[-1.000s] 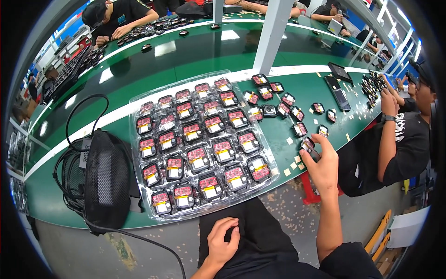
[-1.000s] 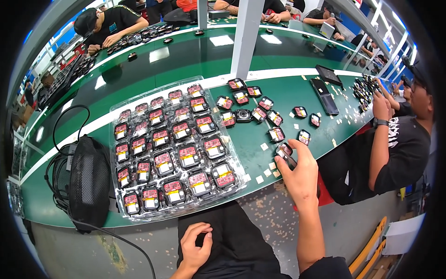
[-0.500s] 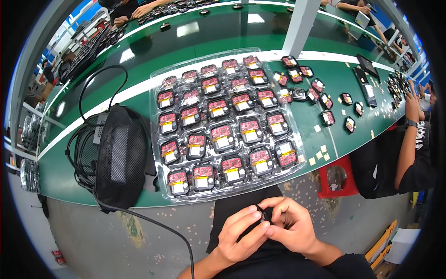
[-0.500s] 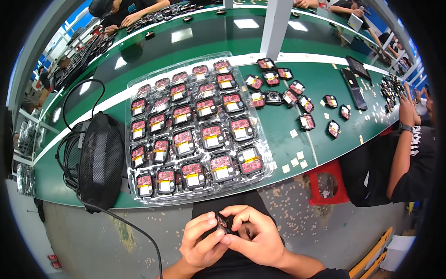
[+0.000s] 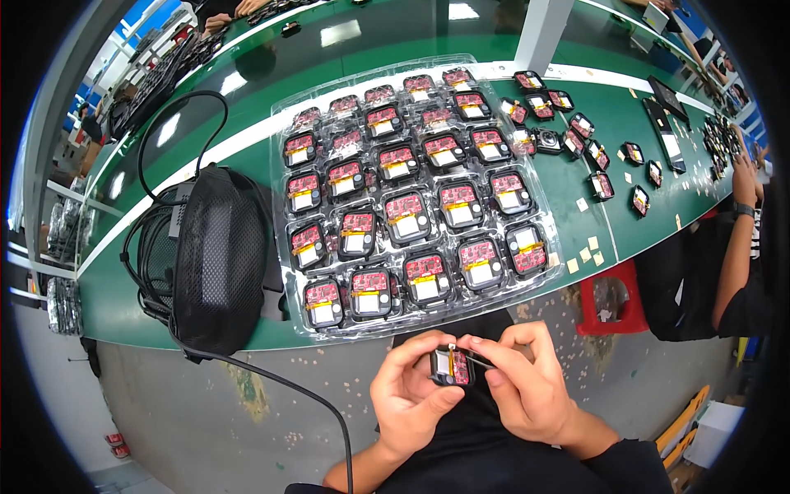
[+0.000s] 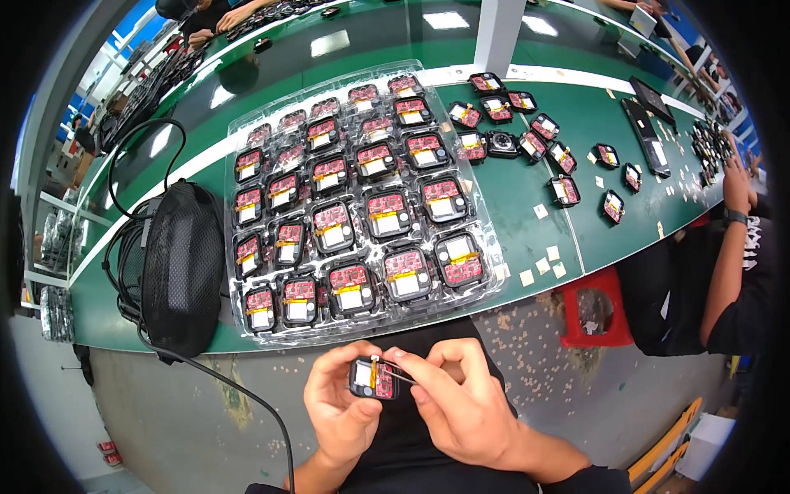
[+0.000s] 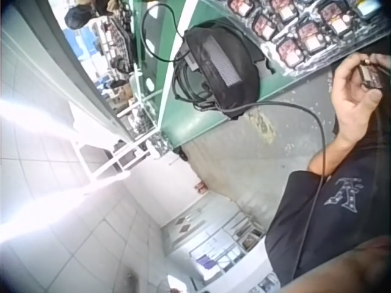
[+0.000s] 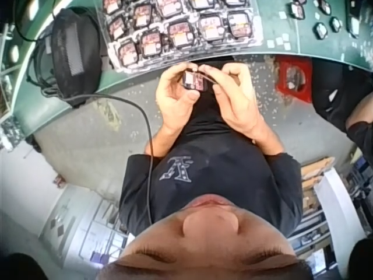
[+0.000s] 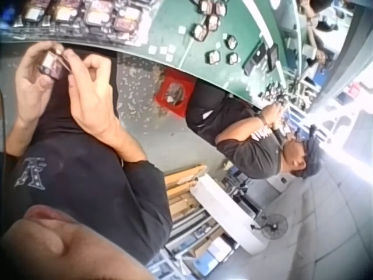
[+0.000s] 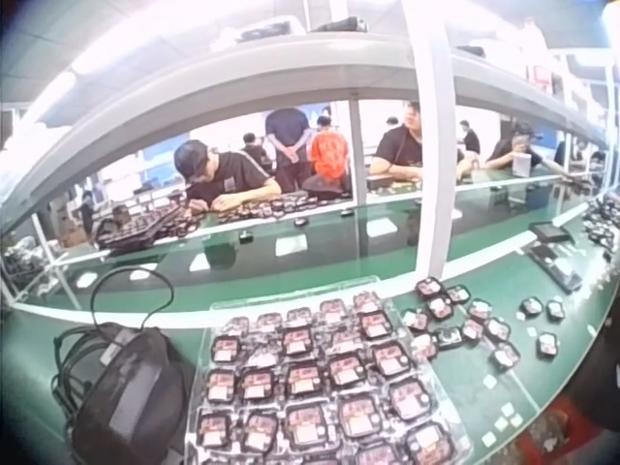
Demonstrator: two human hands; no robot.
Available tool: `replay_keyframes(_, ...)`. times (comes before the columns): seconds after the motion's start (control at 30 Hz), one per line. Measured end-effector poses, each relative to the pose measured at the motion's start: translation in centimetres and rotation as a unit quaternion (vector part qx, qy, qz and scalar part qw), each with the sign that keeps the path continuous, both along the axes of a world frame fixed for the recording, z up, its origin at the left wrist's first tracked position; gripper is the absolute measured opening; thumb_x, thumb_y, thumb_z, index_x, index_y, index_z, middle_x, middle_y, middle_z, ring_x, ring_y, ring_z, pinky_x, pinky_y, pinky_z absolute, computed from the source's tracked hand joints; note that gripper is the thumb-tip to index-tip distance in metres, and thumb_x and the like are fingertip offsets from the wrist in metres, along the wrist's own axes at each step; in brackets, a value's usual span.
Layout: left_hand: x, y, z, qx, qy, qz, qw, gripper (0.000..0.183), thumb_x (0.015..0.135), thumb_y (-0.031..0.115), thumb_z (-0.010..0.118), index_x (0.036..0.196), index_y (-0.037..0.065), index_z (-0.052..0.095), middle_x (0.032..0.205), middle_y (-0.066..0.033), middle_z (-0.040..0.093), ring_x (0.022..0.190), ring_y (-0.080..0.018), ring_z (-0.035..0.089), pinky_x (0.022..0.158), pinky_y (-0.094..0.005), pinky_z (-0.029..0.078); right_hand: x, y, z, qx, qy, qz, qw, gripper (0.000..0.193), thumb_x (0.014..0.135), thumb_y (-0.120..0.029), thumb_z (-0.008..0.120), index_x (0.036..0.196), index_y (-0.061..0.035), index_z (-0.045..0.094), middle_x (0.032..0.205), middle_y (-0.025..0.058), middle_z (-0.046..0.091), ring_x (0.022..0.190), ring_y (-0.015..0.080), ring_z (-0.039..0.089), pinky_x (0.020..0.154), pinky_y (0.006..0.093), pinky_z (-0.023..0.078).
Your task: Manually assemble or check electronic parts using a small tool on an assembly line.
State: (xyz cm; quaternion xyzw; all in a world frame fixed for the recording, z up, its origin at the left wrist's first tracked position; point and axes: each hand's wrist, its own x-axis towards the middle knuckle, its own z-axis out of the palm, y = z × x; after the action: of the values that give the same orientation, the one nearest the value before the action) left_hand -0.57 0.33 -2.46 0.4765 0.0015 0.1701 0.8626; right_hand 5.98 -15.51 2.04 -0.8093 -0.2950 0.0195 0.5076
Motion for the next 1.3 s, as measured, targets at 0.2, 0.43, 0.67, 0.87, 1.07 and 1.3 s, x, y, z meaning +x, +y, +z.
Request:
replay_keyframes(0.2, -0.1, -0.1, 0.1, -0.107, 0.021, -0.008, 0.994, 0.060, 0.085, -0.003, 0.080, 0.137, -0.004, 0.050, 0.137, -0.0226, 0.055, 0.132, -0.0395, 0.056, 0.112, -0.0472, 0.048, 1.2, -0.2, -1.1, -0.064, -0.229, -0.029, 0.971, 0.038, 0.072, 0.001, 0.082, 0.109, -0.0026, 0.074, 0.090, 0.0060, 0.062, 0.061, 0.0168, 0.060, 0.049, 0.0276, 0.048)
replay_keyframes(0.43, -0.3, -0.3, 0.4, -0.117, 0.066, -0.025, 0.991, 0.067, 0.086, -0.004, 0.079, 0.143, -0.009, 0.045, 0.137, -0.0212, 0.056, 0.133, -0.0374, 0.056, 0.111, -0.0463, 0.048, 1.3, -0.2, -1.0, -0.049, -0.218, -0.017, 0.975, 0.030, 0.073, 0.001, 0.082, 0.101, -0.0023, 0.075, 0.087, 0.0058, 0.064, 0.057, 0.0170, 0.061, 0.048, 0.0284, 0.049)
replay_keyframes(0.67, -0.3, 0.0, 0.3, -0.108, 0.071, -0.032, 0.991, 0.064, 0.087, 0.000, 0.079, 0.142, -0.010, 0.048, 0.139, -0.0203, 0.054, 0.133, -0.0361, 0.056, 0.110, -0.0447, 0.050, 1.4, -0.4, -0.8, -0.035, -0.149, -0.012, 0.988, 0.025, 0.076, 0.000, 0.081, 0.100, -0.0038, 0.075, 0.086, 0.0066, 0.065, 0.059, 0.0178, 0.064, 0.048, 0.0295, 0.050)
replay_keyframes(0.87, -0.3, 0.1, 0.5, -0.090, 0.069, -0.037, 0.993, 0.061, 0.087, 0.002, 0.080, 0.139, -0.011, 0.050, 0.145, -0.0208, 0.047, 0.132, -0.0375, 0.056, 0.110, -0.0451, 0.050, 1.4, -0.3, -1.1, -0.023, -0.095, -0.009, 0.995, 0.022, 0.078, -0.001, 0.080, 0.099, -0.0049, 0.074, 0.087, 0.0072, 0.065, 0.059, 0.0182, 0.064, 0.048, 0.0297, 0.049)
replay_keyframes(1.07, -0.1, -0.1, 1.2, -0.085, 0.109, -0.009, 0.990, 0.065, 0.085, 0.012, 0.084, 0.137, -0.011, 0.052, 0.143, -0.0222, 0.049, 0.126, -0.0394, 0.060, 0.109, -0.0479, 0.051, 1.2, -0.1, -1.5, -0.035, -0.132, -0.014, 0.991, 0.021, 0.079, -0.002, 0.079, 0.099, -0.0038, 0.074, 0.087, 0.0076, 0.065, 0.060, 0.0192, 0.065, 0.049, 0.0300, 0.050)
replay_keyframes(1.3, -0.2, -0.3, 1.5, -0.081, 0.126, 0.020, 0.988, 0.067, 0.083, 0.019, 0.087, 0.133, -0.010, 0.055, 0.141, -0.0241, 0.050, 0.121, -0.0388, 0.063, 0.107, -0.0503, 0.052, 1.2, 0.0, -1.3, -0.056, -0.170, -0.008, 0.984, 0.021, 0.079, -0.001, 0.079, 0.099, -0.0023, 0.073, 0.087, 0.0084, 0.065, 0.059, 0.0198, 0.065, 0.049, 0.0301, 0.051)
